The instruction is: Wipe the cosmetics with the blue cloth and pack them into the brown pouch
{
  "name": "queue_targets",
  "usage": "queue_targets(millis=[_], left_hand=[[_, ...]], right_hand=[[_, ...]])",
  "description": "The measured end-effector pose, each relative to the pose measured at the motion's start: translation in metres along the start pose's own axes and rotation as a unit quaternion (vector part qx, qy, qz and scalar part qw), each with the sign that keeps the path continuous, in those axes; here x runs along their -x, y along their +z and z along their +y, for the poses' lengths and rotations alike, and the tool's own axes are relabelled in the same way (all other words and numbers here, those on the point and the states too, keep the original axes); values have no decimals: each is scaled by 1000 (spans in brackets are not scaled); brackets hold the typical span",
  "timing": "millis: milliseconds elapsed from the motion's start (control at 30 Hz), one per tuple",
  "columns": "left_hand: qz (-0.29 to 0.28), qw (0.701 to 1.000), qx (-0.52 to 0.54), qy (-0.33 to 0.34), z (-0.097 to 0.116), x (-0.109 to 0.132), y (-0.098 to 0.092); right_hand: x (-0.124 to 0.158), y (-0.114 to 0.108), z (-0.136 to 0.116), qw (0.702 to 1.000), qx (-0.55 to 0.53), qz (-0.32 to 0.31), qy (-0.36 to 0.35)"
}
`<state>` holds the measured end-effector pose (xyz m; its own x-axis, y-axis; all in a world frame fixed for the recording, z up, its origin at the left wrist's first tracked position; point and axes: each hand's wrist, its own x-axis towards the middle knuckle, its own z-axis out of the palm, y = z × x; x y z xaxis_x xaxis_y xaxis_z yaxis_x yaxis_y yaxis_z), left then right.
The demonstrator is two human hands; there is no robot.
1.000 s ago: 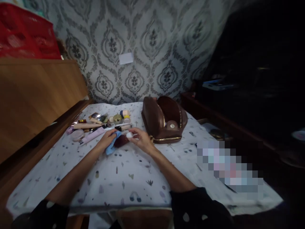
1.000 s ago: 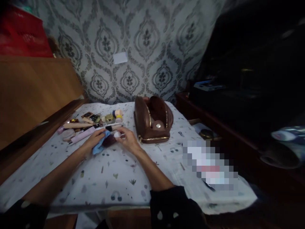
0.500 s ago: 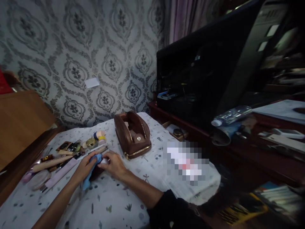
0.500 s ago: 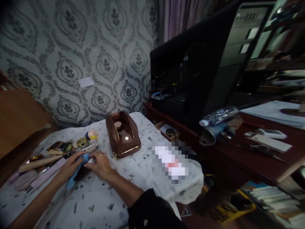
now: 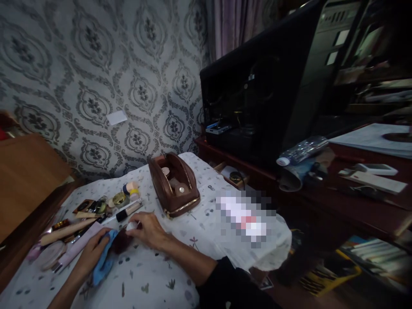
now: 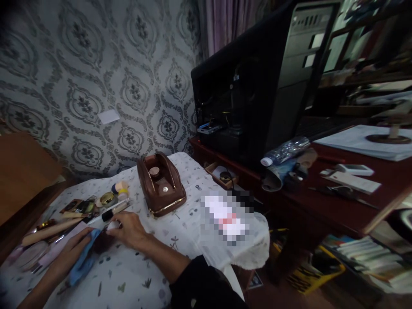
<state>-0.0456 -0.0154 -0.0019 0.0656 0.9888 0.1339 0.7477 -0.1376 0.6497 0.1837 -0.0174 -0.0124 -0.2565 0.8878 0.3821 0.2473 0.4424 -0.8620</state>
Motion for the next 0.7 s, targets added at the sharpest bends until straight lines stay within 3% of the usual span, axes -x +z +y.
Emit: queue_targets(millis=[100,200,267,367,467,567,633,700], left_hand=[[-13,1000,5,-16,2,-8,-5],[54,998,-13,-15,17,-24,-6],[71,997,-25,12,32,-36,-5],[26,996,-59,67,49,-46,0],[-16,981,-171,94,50,-45,8],[-88,953,-275,88,43,-38,12],[-143,939,-298,93,42,-36,8],[-164,933,-301,110,51,-39,0]], right_hand=[[-1,-7,-9,998,26,-1,-57],[-5,-27,-27,993,48,8,-104],[-9,-49,-41,991,56,24,-116],[-14,-87,-62,989,61,49,-129],[-16,-120,-73,985,67,90,-131],[-18,-149,-73,980,86,131,-120],[-19,-166,-70,975,102,158,-117],[-23,-182,-64,968,120,189,-115]])
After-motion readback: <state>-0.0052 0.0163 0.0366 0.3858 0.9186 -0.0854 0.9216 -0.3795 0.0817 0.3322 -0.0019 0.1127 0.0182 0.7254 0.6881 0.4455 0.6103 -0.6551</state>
